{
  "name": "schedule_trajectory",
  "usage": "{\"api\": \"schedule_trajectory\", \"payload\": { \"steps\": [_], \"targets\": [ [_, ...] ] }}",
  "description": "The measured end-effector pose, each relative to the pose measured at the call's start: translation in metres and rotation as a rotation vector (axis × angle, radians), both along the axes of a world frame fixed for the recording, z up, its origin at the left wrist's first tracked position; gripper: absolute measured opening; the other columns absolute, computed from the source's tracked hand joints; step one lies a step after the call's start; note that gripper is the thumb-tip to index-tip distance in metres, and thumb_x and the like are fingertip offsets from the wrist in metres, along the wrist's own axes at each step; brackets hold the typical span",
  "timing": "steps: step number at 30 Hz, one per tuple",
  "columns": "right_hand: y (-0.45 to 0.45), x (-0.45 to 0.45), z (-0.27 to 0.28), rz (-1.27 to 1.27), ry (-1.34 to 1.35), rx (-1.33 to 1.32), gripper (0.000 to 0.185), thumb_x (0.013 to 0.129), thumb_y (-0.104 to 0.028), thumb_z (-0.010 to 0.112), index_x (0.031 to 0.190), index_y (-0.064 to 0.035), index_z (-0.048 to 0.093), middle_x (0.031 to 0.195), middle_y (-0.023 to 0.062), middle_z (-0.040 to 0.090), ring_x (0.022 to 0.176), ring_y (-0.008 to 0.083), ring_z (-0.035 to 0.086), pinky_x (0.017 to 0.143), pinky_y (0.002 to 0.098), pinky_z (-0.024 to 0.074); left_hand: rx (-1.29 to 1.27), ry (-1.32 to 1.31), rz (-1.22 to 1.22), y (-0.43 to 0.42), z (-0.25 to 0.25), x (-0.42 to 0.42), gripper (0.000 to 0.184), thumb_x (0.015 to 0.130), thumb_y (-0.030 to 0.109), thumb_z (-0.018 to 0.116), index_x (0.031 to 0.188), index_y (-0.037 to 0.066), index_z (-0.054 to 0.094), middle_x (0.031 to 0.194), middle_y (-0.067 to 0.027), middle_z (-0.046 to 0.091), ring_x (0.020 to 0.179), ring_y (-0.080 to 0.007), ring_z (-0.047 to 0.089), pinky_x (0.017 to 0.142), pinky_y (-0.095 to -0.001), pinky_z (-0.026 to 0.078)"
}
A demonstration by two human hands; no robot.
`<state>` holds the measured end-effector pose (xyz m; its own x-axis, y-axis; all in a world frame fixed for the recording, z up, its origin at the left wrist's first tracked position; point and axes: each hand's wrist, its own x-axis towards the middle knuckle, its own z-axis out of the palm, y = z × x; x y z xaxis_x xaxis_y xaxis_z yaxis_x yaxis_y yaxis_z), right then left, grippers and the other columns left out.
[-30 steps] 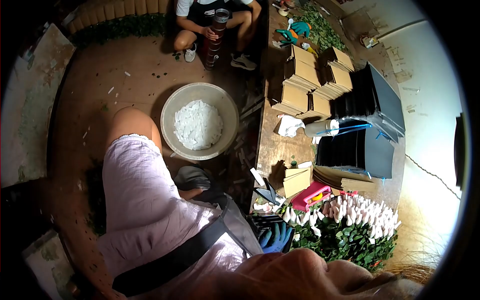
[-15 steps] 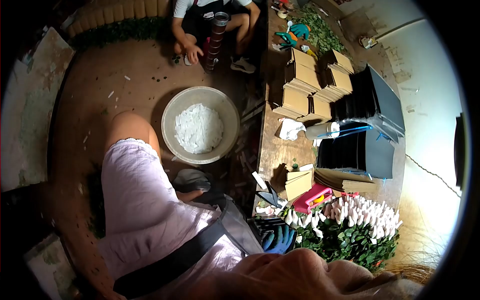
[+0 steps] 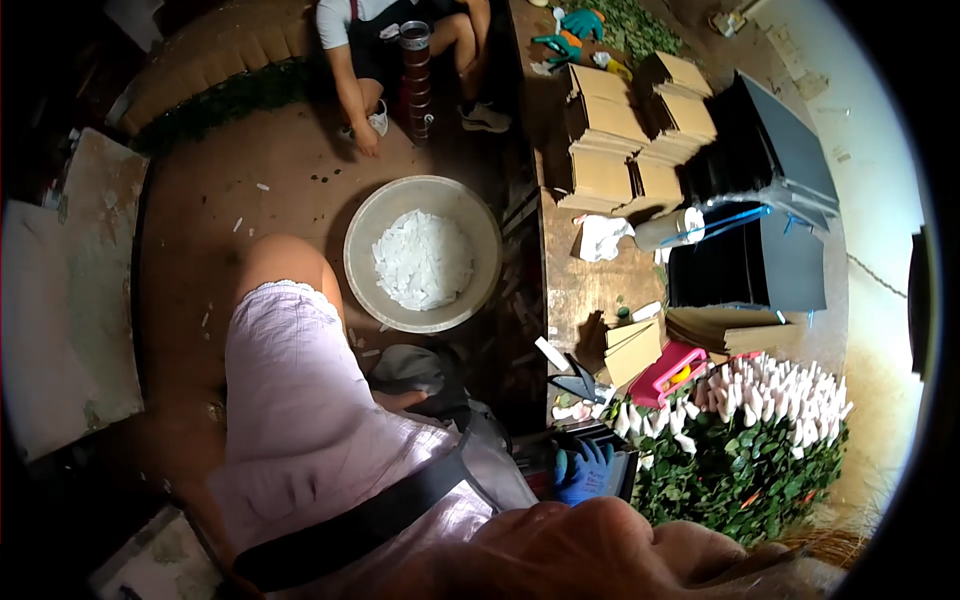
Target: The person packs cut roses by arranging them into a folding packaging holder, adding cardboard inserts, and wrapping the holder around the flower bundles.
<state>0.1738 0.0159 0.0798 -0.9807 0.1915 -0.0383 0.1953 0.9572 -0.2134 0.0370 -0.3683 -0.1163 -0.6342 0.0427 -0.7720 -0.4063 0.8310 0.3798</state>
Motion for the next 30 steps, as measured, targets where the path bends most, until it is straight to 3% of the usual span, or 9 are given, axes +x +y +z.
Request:
{"api": "schedule_trajectory", "payload": {
  "steps": [11, 16, 18, 22, 24, 26, 27, 28, 30],
  "targets": [
    [0.011, 0.001, -0.001, 0.01, -0.032, 0.129, 0.022, 0.084, -0.028, 0.072, 0.083, -0.0075, 0.064, 0.098, 0.012, 0.067, 0.104, 0.0345, 0.06, 0.107, 0.0548, 0.037, 0.07, 0.054, -0.348, 0.137, 0.037, -0.12, 0.079, 0.085, 0.047, 0.062, 0.146, 0.002, 0.039, 0.149, -0.0173, 0.043, 0.137, -0.0354, 0.04, 0.108, -0.0437, 0.041],
    [0.017, -0.007, 0.041, 0.07, -0.052, 0.254, 0.029, 0.081, -0.03, 0.074, 0.06, -0.0118, 0.065, 0.071, 0.0074, 0.066, 0.092, 0.0283, 0.064, 0.107, 0.052, 0.0395, 0.83, -0.421, -0.214, 0.225, 0.062, -0.094, 0.038, 0.091, 0.036, 0.066, 0.11, 0.002, 0.066, 0.105, -0.0108, 0.069, 0.096, -0.0229, 0.067, 0.085, -0.0368, 0.054],
    [0.023, 0.009, 0.073, 0.057, 0.012, 0.272, 0.023, 0.078, -0.026, 0.072, 0.06, -0.0117, 0.066, 0.074, 0.0078, 0.067, 0.093, 0.0275, 0.064, 0.109, 0.0537, 0.0375, 0.965, -0.801, -0.244, 0.23, 0.126, -0.071, 0.039, 0.095, 0.038, 0.062, 0.11, 0.002, 0.066, 0.112, -0.013, 0.068, 0.098, -0.023, 0.067, 0.086, -0.0364, 0.054],
    [0.004, 0.065, 0.157, -0.096, 0.283, 0.441, 0.026, 0.075, -0.01, 0.076, 0.06, -0.0107, 0.055, 0.073, 0.0059, 0.063, 0.097, 0.0275, 0.065, 0.109, 0.0557, 0.0397, 0.915, -1.213, -0.748, 0.256, 0.178, -0.001, 0.075, 0.096, 0.062, 0.052, 0.125, -0.007, 0.052, 0.12, -0.0228, 0.064, 0.106, -0.0281, 0.066, 0.092, -0.0396, 0.054],
    [-0.029, 0.096, 0.197, -0.224, 0.221, 0.475, 0.021, 0.081, -0.016, 0.074, 0.067, -0.0091, 0.06, 0.084, 0.0047, 0.067, 0.104, 0.0292, 0.064, 0.109, 0.055, 0.0391, 0.814, -1.309, -0.707, 0.272, 0.191, 0.048, 0.099, 0.087, 0.08, 0.044, 0.132, -0.008, 0.047, 0.124, -0.0255, 0.061, 0.113, -0.0314, 0.064, 0.095, -0.0418, 0.054],
    [-0.072, 0.127, 0.215, -0.247, 0.267, 0.467, 0.021, 0.081, -0.02, 0.074, 0.068, -0.009, 0.062, 0.094, 0.0044, 0.07, 0.107, 0.0293, 0.063, 0.109, 0.0538, 0.0383, 1.086, -1.618, -0.546, 0.28, 0.241, 0.088, 0.107, 0.079, 0.089, 0.039, 0.145, 0.005, 0.044, 0.135, -0.018, 0.058, 0.117, -0.03, 0.061, 0.098, -0.0458, 0.052],
    [-0.103, 0.14, 0.222, -0.293, 0.299, 0.436, 0.018, 0.083, -0.022, 0.073, 0.073, -0.0091, 0.065, 0.1, 0.0057, 0.07, 0.109, 0.03, 0.063, 0.11, 0.0532, 0.0379, 1.141, -1.818, -0.446, 0.288, 0.235, 0.106, 0.097, 0.08, 0.087, 0.04, 0.139, 0.01, 0.05, 0.125, -0.014, 0.062, 0.111, -0.0293, 0.063, 0.098, -0.0493, 0.051],
    [-0.131, 0.153, 0.227, -0.326, 0.334, 0.407, 0.017, 0.084, -0.024, 0.072, 0.078, -0.0091, 0.068, 0.107, 0.0069, 0.071, 0.112, 0.0306, 0.062, 0.11, 0.0527, 0.0375, 1.238, -1.89, -0.448, 0.289, 0.233, 0.126, 0.098, 0.082, 0.085, 0.04, 0.145, 0.011, 0.045, 0.136, -0.0135, 0.057, 0.122, -0.0316, 0.058, 0.104, -0.0528, 0.046],
    [-0.183, 0.197, 0.211, -0.558, 0.731, 0.436, 0.029, 0.096, -0.032, 0.061, 0.109, -0.0082, 0.072, 0.122, 0.0156, 0.067, 0.122, 0.0305, 0.058, 0.112, 0.0495, 0.0348, 1.227, -1.787, -0.381, 0.254, 0.261, 0.155, 0.097, 0.084, 0.084, 0.04, 0.147, 0.01, 0.042, 0.144, -0.0144, 0.051, 0.128, -0.0331, 0.053, 0.108, -0.0541, 0.043]
  ]
}}
